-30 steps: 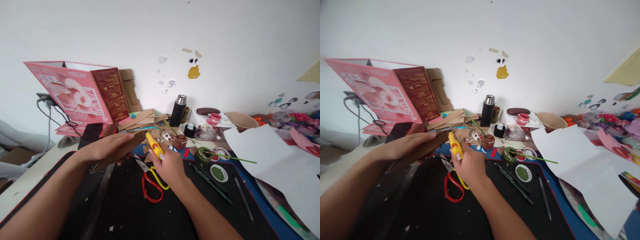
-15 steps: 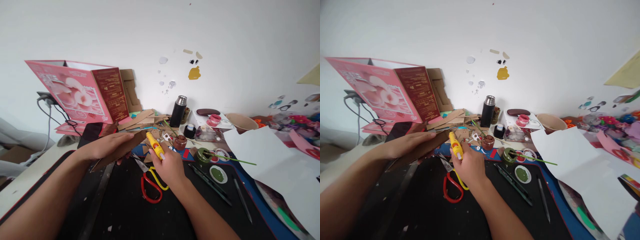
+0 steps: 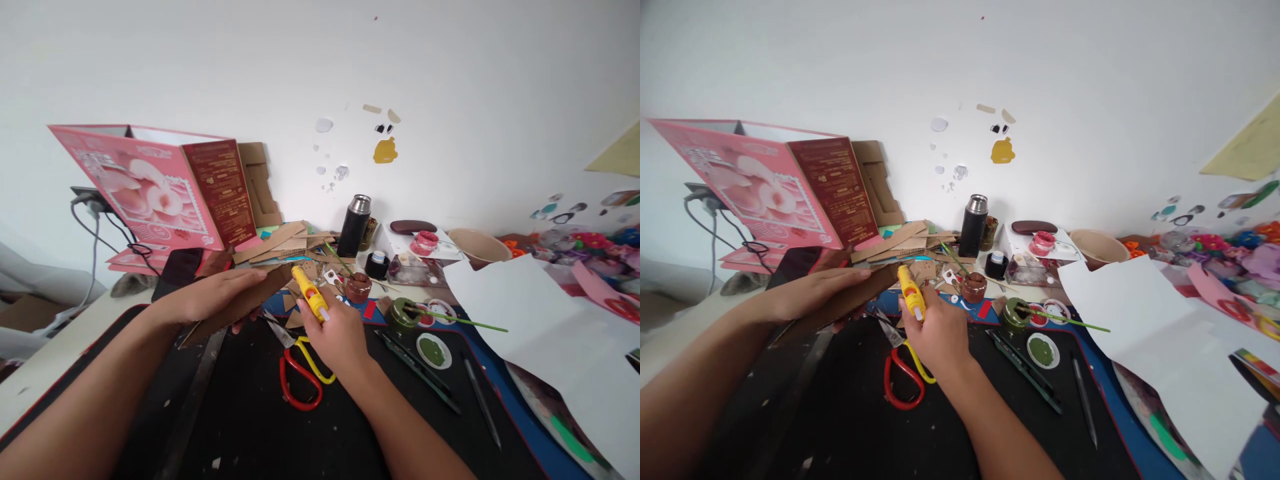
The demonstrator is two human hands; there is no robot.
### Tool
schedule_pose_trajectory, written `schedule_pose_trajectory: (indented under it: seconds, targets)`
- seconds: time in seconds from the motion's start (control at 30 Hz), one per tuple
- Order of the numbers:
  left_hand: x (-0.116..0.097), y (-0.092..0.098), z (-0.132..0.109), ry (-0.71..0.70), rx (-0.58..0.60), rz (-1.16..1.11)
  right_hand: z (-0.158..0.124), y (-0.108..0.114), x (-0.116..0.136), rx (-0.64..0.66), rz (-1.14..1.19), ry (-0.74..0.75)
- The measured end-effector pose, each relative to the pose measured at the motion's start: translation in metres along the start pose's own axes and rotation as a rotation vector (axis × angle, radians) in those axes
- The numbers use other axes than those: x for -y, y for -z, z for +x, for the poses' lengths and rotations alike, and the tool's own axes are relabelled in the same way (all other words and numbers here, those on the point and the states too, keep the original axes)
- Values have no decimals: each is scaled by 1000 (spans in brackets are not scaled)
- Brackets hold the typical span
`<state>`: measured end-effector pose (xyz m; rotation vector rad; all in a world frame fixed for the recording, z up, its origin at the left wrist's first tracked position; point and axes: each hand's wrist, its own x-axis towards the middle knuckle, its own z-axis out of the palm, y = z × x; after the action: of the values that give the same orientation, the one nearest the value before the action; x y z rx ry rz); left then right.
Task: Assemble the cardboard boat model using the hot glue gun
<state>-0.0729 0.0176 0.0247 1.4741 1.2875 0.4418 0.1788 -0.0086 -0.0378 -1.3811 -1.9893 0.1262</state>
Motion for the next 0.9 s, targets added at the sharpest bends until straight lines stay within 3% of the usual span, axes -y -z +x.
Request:
schedule_pose_trajectory:
  seconds: [0.23,0.9]
  targets:
    - [7,3,3,-22,14,48,-1,-2,1,27,0,2]
    - [-4,-3,-1,22,3,37,-3,-3,3,45,20,29]
